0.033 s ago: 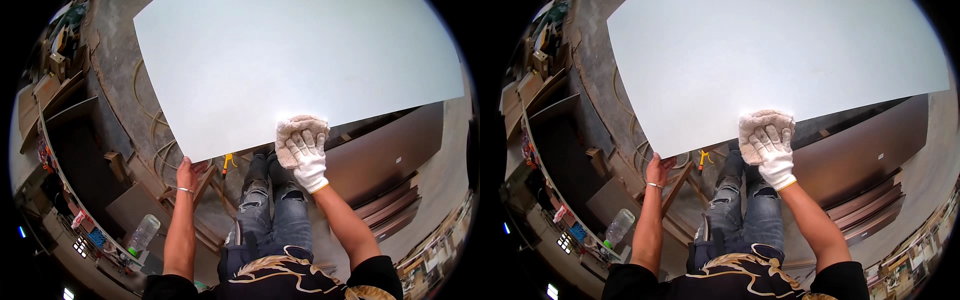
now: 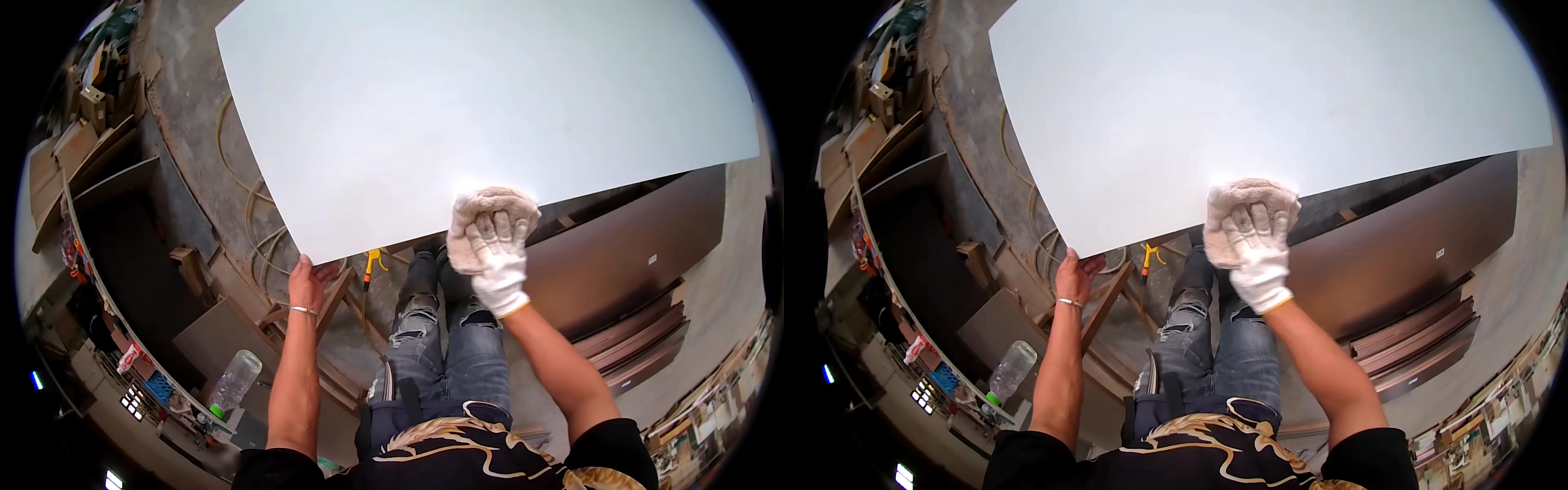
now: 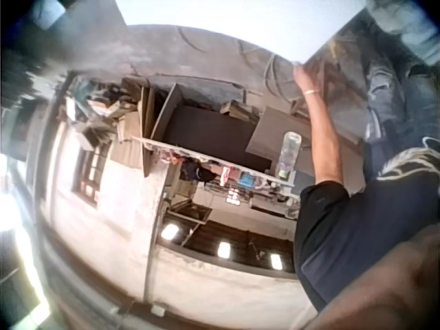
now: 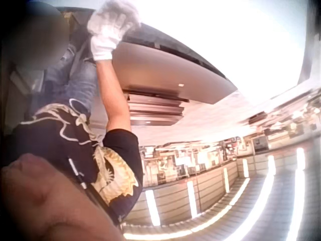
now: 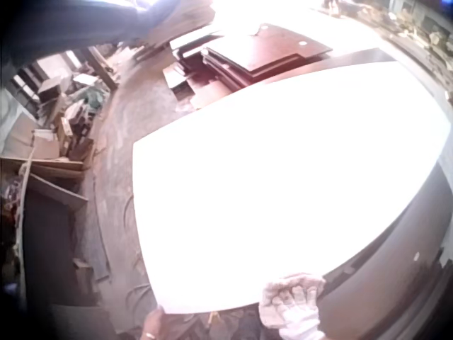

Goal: The person wipes large flat panels with a cloth, occasionally spraying liquid from a bottle onto the surface. They flip the panels over to clean both sides and move them between stacks in a workshop.

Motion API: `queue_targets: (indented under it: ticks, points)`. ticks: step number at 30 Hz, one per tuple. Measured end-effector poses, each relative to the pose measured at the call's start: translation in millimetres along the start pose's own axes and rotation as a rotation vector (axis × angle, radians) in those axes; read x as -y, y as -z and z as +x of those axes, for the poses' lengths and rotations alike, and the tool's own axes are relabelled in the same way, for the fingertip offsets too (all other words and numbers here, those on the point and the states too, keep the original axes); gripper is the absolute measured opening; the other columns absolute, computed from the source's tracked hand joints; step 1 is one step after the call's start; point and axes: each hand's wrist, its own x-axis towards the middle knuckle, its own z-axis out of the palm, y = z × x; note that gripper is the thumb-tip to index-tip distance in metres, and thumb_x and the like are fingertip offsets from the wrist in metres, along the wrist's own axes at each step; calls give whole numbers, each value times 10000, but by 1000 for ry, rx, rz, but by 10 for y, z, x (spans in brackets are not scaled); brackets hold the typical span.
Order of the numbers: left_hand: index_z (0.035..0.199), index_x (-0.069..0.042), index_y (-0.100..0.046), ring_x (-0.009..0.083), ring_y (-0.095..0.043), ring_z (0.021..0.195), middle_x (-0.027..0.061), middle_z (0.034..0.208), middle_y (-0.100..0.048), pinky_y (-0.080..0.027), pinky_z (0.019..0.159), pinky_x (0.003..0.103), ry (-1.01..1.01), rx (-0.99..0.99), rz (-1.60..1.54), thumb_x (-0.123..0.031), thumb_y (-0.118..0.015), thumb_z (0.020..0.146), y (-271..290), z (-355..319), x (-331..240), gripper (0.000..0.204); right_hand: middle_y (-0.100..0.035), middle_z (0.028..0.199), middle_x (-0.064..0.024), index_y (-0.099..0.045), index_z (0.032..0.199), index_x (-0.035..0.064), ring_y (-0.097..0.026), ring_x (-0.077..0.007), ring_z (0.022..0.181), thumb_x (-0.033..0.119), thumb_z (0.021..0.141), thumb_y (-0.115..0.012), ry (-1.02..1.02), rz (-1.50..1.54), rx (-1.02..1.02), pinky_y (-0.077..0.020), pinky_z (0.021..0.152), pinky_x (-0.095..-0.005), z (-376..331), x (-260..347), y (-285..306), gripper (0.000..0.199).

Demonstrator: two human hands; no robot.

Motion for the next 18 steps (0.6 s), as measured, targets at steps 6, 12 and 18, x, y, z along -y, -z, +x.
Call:
queue_targets:
  ticks: [6, 12, 18]
  points:
    - [1330, -2, -536, 335, -698, 1036, 179, 1224, -674, -556, 938, 514, -116, 54, 109, -327, -557, 1054, -173, 98, 44, 428, -458, 1557, -135, -532, 1456, 99, -391, -262, 1478, 163, 949, -446, 261, 462, 66, -212, 1270, -428, 251, 1482, -1157, 518]
    - [1355, -47, -474, 278, -698, 1024, 122, 1204, -674, -571, 864, 432, -69, 38, -11, -236, -650, 1008, -449, -169, 147, 433, -121, 1707, -147, -260, 1611, 89, -73, -289, 1586, 154, 978, -433, -74, -126, 310, -57, 1288, -483, 278, 490, -212, 659]
    - [1354, -66, -478, 269, -703, 1010, 114, 1177, -675, -574, 829, 409, -147, 56, -94, -235, -685, 990, -665, -133, 193, 452, -285, 1639, -147, -365, 1568, 95, -183, -337, 1546, 360, 1054, -419, -377, -62, -207, -14, 1269, -484, 385, -130, 180, 581]
